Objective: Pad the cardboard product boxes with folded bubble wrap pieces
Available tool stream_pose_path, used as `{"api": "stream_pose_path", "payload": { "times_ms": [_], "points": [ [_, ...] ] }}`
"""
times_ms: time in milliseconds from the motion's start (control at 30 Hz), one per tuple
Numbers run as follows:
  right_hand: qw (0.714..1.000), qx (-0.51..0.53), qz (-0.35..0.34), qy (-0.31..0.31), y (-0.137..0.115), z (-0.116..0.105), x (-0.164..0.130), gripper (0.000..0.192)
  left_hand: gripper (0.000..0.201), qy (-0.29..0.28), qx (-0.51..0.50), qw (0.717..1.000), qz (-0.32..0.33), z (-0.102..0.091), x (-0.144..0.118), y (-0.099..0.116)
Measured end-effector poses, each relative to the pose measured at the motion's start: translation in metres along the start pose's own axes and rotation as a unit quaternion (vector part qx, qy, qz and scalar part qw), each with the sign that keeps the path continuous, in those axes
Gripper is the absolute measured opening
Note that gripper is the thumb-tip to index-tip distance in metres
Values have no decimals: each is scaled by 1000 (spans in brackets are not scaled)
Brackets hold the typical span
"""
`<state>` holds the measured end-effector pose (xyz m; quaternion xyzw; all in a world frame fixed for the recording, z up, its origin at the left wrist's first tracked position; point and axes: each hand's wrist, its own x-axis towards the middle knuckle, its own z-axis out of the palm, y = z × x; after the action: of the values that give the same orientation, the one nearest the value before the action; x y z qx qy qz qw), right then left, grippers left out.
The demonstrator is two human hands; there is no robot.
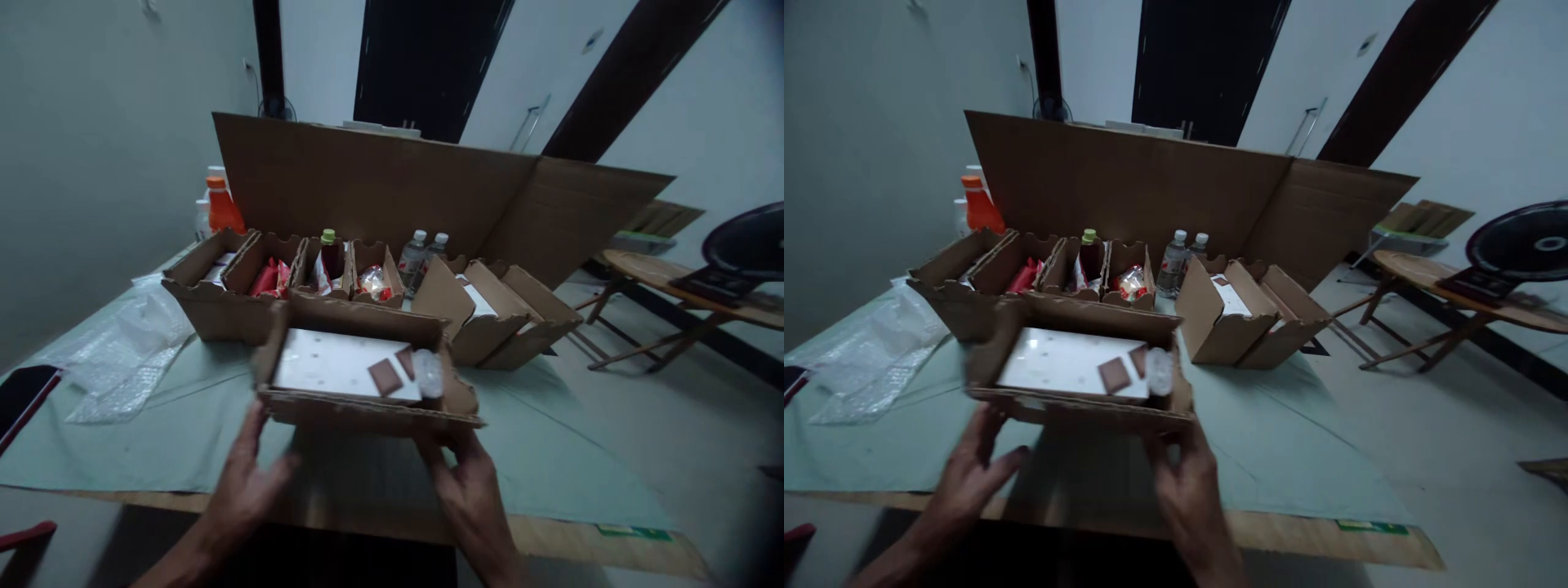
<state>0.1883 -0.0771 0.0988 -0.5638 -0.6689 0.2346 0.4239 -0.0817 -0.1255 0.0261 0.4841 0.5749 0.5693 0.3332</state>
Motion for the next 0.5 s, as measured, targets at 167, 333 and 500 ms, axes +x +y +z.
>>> {"api": "stream_pose_path", "payload": {
  "times_ms": [167, 333, 500],
  "points": [
    [994, 32, -99, -13, -58, 11, 50, 30, 78, 67, -21, 994, 80, -22, 40, 72],
    [998, -12, -20, 64, -25, -39, 55, 40, 87, -31, -34, 991, 122, 44, 43, 71],
    [998, -35, 28, 41, 3, -33, -7, 40, 77, -60, -17, 997, 42, 30, 4, 31]
  ]
}}
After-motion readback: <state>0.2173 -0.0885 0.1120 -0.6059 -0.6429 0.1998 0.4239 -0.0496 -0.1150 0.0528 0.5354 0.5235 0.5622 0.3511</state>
